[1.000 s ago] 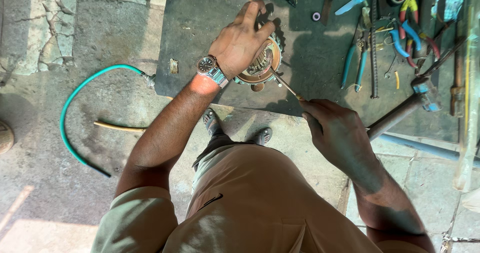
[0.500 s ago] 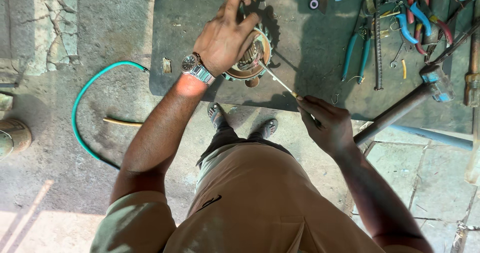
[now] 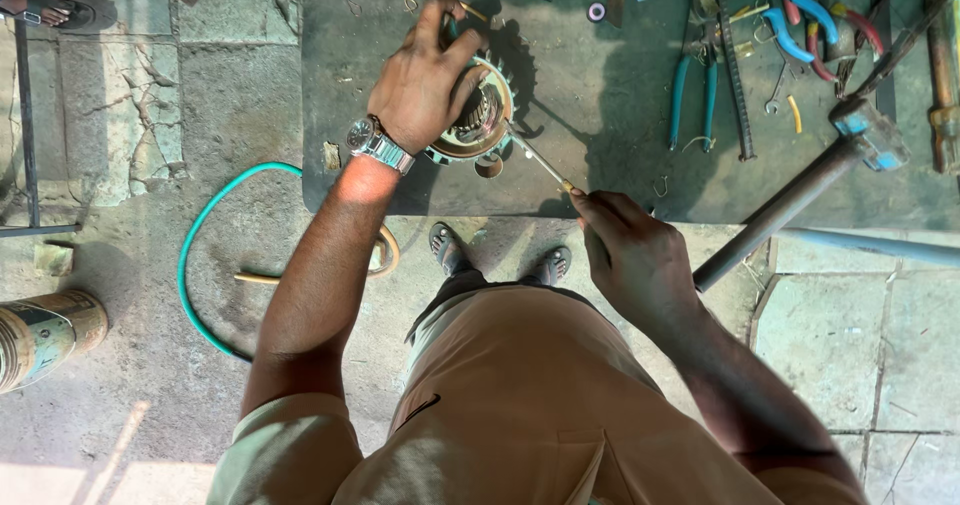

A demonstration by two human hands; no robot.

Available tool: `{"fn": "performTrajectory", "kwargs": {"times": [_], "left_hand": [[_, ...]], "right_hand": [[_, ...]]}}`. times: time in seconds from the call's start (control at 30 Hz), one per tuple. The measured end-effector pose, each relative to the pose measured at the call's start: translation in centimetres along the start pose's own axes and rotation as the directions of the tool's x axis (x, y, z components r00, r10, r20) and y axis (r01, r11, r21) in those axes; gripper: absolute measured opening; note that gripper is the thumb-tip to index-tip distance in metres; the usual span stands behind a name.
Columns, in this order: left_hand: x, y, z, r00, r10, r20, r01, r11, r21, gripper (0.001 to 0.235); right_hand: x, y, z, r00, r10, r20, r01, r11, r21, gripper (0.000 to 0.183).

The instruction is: The person disassembles a small electric motor, removes copper windings, and uses a hammer and metal rod to adjust internal components. They then reassemble the motor housing and secure it with a screwdriver.

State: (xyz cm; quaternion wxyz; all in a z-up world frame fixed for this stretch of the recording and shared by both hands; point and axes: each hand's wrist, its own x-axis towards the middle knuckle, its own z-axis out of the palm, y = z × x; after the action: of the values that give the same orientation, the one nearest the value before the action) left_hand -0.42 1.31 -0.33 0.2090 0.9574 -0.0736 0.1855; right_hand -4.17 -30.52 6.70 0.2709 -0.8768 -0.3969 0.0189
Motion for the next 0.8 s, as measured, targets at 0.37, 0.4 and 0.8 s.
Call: {"fn": "performTrajectory", "kwargs": {"times": [0.37,0.4,0.8], "left_hand": [[0.0,-0.2,-0.1,1.0,0.004,-0.026,-0.004,1.0,-0.011,0.03],[0.1,-0.1,0.1,0.999,0.0,-0.033,0.0,1.0,-0.001,0.031],[-0.1,0.4,0.9,0.998,-0.052,-0.028,0.054,0.997,0.061,0.03]], "right_hand": [[2.5,-0.9,-0.6,0.999,-0.042,0.002,0.042,0.997,0.067,0.026],[2.2,-0.7,-0.5,1.0,-0.025,0.018,0.023,0.998,0.063,0.026],[2.7,2.2,2.3,0.998,-0.062,-0.031,0.065,0.993,0.099,0.021]]}}
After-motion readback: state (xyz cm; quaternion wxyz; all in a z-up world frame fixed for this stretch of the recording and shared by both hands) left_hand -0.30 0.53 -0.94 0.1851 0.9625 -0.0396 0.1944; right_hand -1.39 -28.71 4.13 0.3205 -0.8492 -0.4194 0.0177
